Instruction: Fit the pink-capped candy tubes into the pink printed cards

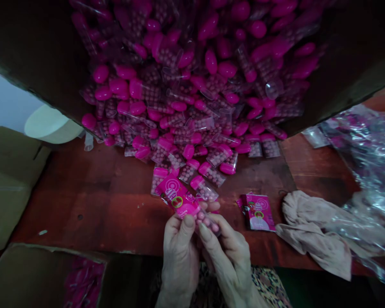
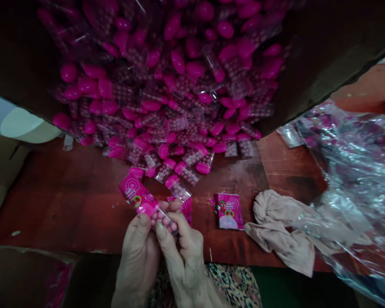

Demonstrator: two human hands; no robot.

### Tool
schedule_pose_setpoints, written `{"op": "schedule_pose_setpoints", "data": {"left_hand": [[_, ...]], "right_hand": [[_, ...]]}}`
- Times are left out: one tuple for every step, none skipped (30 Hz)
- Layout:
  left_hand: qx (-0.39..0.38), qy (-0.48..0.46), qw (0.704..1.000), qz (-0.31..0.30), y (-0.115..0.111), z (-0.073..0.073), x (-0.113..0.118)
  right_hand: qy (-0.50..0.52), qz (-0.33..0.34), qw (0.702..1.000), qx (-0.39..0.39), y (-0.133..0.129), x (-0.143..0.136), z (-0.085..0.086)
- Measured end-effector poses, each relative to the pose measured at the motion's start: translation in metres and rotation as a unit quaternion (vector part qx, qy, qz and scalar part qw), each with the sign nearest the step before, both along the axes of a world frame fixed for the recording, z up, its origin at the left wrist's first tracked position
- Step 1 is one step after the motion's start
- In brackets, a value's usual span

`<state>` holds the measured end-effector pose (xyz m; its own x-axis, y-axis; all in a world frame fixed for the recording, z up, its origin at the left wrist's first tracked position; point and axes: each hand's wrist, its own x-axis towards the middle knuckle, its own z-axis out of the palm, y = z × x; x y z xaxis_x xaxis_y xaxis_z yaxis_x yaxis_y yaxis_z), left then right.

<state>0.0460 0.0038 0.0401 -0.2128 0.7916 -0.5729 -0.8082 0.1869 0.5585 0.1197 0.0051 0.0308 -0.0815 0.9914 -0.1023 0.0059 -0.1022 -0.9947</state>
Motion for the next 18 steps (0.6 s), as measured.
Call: {"op": "schedule_pose_setpoints", "data": {"left_hand": [[0.001, 0.001, 1.0, -0.001, 0.0, 0.0, 0.0], [0.001, 0.003, 1.0, -0.001, -0.001, -0.001, 0.0], [0.001, 0.006, 1.0, -0.003, -0.001, -0.001, 0.0], [0.003, 0.008, 1.0, -0.008, -0.002, -0.001, 0.0], [0.009, 0.008, 1.0, -0.018, -0.003, 0.0, 0.001], [0.022, 0.009, 0.999, -0.033, -0.004, 0.0, 0.001], [0.039, 0.009, 0.998, -0.05, -0.006, 0.0, 0.001], [0.057, 0.01, 0.996, -0.068, -0.007, 0.0, 0.002], [0.072, 0.011, 0.994, -0.083, -0.009, 0.0, 0.002], [0.08, 0.012, 0.993, -0.089, -0.01, 0.0, 0.002], [0.078, 0.013, 0.993, -0.086, -0.011, 0.0, 0.002], [0.067, 0.015, 0.995, -0.074, -0.011, 0.0, 0.002], [0.051, 0.014, 0.997, -0.057, -0.011, 0.0, 0.001], [0.034, 0.013, 0.999, -0.037, -0.011, 0.001, 0.0], [0.019, 0.011, 1.0, -0.018, -0.01, 0.002, -0.001], [0.005, 0.007, 1.0, -0.005, -0.009, 0.002, -0.002], [-0.005, 0.004, 1.0, 0.004, -0.007, 0.003, -0.003], [-0.012, 0.002, 1.0, 0.011, -0.006, 0.004, -0.004]], "right_hand": [[-0.008, 0.003, 1.0, 0.015, 0.0, 0.001, -0.001], [-0.016, 0.005, 1.0, 0.026, -0.001, 0.001, -0.001], [-0.025, 0.007, 0.999, 0.035, -0.002, 0.002, 0.0], [-0.035, 0.006, 0.999, 0.041, -0.005, 0.003, 0.0], [-0.049, 0.0, 0.998, 0.045, -0.008, 0.004, 0.002], [-0.069, -0.011, 0.997, 0.042, -0.011, 0.005, 0.003], [-0.089, -0.026, 0.995, 0.036, -0.015, 0.006, 0.005], [-0.102, -0.04, 0.994, 0.03, -0.017, 0.008, 0.007], [-0.107, -0.049, 0.993, 0.022, -0.019, 0.008, 0.009], [-0.101, -0.049, 0.994, 0.018, -0.019, 0.009, 0.011], [-0.084, -0.041, 0.996, 0.015, -0.018, 0.009, 0.012], [-0.059, -0.028, 0.998, 0.009, -0.016, 0.009, 0.012], [-0.03, -0.016, 0.999, -0.002, -0.014, 0.008, 0.012], [-0.003, -0.007, 1.0, -0.02, -0.011, 0.007, 0.012], [0.02, -0.001, 0.999, -0.041, -0.009, 0.006, 0.011], [0.037, 0.001, 0.997, -0.06, -0.007, 0.005, 0.01], [0.047, 0.0, 0.996, -0.073, -0.005, 0.004, 0.009], [0.05, 0.002, 0.996, -0.077, -0.005, 0.003, 0.008]]}}
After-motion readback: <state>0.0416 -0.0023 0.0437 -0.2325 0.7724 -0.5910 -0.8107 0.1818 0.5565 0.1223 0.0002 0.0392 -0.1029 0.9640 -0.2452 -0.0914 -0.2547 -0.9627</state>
